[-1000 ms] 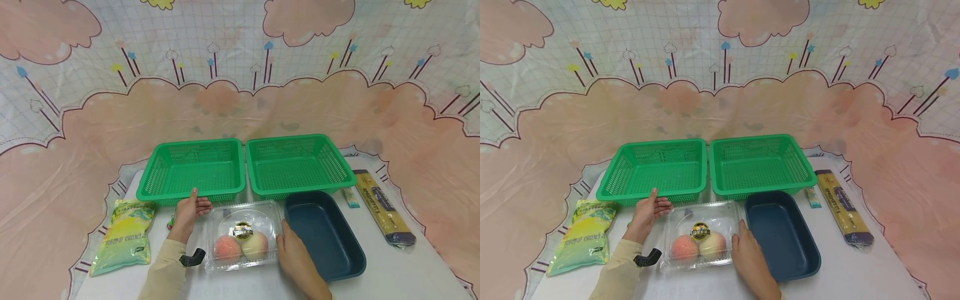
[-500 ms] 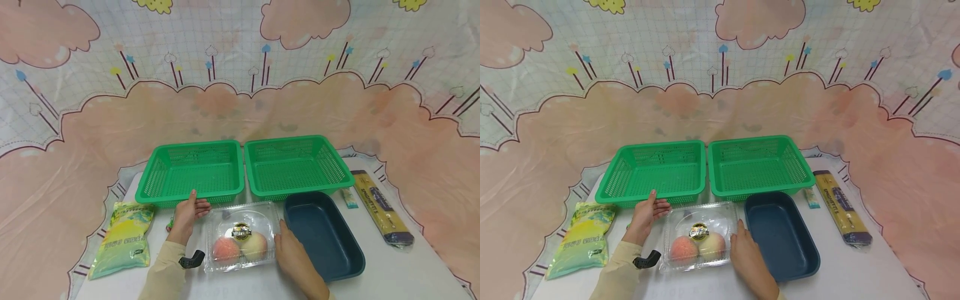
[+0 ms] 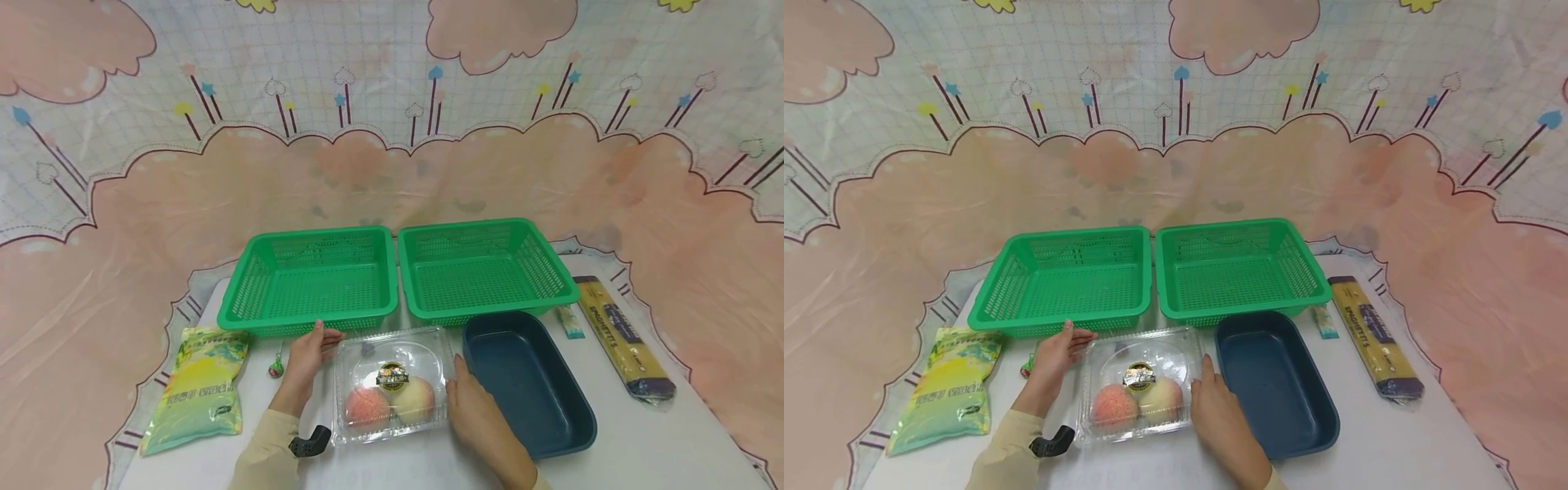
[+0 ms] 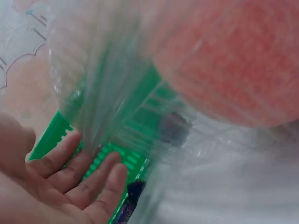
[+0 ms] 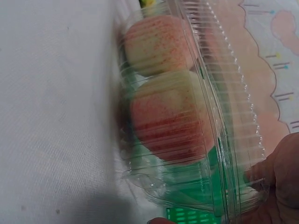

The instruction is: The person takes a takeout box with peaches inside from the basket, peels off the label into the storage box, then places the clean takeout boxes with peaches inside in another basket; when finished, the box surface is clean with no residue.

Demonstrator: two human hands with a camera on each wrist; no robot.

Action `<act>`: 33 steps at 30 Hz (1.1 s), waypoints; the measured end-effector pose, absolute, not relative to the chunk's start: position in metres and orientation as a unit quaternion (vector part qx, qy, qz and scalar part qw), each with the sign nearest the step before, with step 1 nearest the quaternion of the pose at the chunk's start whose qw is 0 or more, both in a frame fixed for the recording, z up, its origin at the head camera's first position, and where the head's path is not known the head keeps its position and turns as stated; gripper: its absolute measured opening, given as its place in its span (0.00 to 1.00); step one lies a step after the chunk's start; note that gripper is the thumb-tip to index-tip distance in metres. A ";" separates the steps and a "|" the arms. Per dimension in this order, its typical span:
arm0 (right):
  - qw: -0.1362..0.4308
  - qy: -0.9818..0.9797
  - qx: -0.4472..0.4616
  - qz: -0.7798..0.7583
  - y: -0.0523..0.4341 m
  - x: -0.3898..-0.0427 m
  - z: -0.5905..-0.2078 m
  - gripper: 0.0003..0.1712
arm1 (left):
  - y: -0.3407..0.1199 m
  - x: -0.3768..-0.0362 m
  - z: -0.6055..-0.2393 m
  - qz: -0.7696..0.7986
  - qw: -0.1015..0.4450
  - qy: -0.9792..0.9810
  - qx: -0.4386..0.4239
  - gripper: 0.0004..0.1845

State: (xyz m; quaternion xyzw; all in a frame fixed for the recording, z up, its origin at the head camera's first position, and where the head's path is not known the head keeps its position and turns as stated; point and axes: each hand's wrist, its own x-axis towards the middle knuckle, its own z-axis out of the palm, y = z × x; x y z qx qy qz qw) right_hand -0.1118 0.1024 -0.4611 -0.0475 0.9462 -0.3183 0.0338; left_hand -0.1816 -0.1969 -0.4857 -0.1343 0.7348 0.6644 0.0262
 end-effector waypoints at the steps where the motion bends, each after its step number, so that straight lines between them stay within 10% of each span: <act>1: 0.033 0.946 -0.048 -0.319 0.102 -0.112 -0.461 0.29 | -0.196 -0.180 -0.485 0.655 0.031 0.744 -0.125 0.33; 33: 0.028 0.946 -0.056 -0.318 0.102 -0.114 -0.464 0.29 | -0.175 -0.150 -0.481 0.564 0.140 0.812 -0.054 0.42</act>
